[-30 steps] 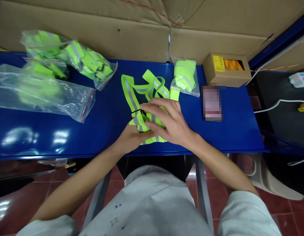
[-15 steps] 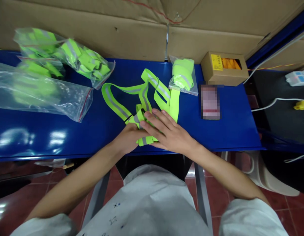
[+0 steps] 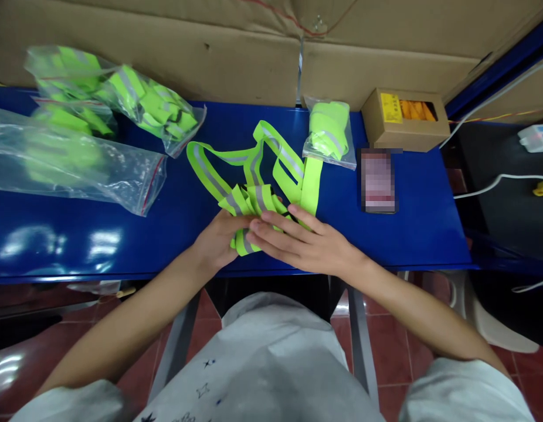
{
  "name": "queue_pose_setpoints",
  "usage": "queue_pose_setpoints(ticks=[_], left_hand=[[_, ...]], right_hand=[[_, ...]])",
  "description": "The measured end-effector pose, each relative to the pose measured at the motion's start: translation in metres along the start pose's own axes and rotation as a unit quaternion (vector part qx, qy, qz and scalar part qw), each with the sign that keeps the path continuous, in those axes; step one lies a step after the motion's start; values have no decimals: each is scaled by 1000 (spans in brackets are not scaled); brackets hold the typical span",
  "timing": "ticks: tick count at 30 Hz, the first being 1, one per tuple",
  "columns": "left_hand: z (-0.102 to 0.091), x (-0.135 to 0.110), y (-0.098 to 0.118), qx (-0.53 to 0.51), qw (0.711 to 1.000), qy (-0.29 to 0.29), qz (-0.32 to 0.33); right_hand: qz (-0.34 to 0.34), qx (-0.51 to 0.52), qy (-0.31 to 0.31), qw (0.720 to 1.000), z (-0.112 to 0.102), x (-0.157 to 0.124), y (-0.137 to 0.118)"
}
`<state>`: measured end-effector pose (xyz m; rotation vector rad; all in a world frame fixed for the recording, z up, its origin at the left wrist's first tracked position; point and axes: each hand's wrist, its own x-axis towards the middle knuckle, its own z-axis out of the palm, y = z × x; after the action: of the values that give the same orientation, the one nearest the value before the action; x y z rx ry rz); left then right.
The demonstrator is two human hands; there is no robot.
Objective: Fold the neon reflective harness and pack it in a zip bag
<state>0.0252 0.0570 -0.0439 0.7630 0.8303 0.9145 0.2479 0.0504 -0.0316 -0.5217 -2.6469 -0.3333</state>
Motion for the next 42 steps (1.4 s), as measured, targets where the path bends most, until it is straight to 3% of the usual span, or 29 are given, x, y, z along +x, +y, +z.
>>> queue_pose_setpoints(ticks=[10, 17, 25, 29, 36, 39, 42], left_hand=[[8, 1, -5, 59, 997, 37, 38], [24, 9, 6, -106, 983, 142, -41], [29, 10, 2, -170, 977, 126, -35], [31, 11, 0, -171, 978, 117, -30], [29, 12, 5, -178, 978, 98, -40], [26, 17, 9, -93, 988, 120, 2], [21, 18, 11, 44, 977, 160, 136]], right_hand=[[2, 4, 55, 998, 15, 2, 7], [-10, 6, 40, 999, 16, 2, 5], [-52, -37, 7, 998, 14, 2, 2], [-23, -76, 24, 997, 13, 3, -4], [-46, -75, 51, 995, 10, 1, 7], [-19, -42, 55, 997, 12, -1, 13], [-29, -41, 46, 998, 14, 2, 16]])
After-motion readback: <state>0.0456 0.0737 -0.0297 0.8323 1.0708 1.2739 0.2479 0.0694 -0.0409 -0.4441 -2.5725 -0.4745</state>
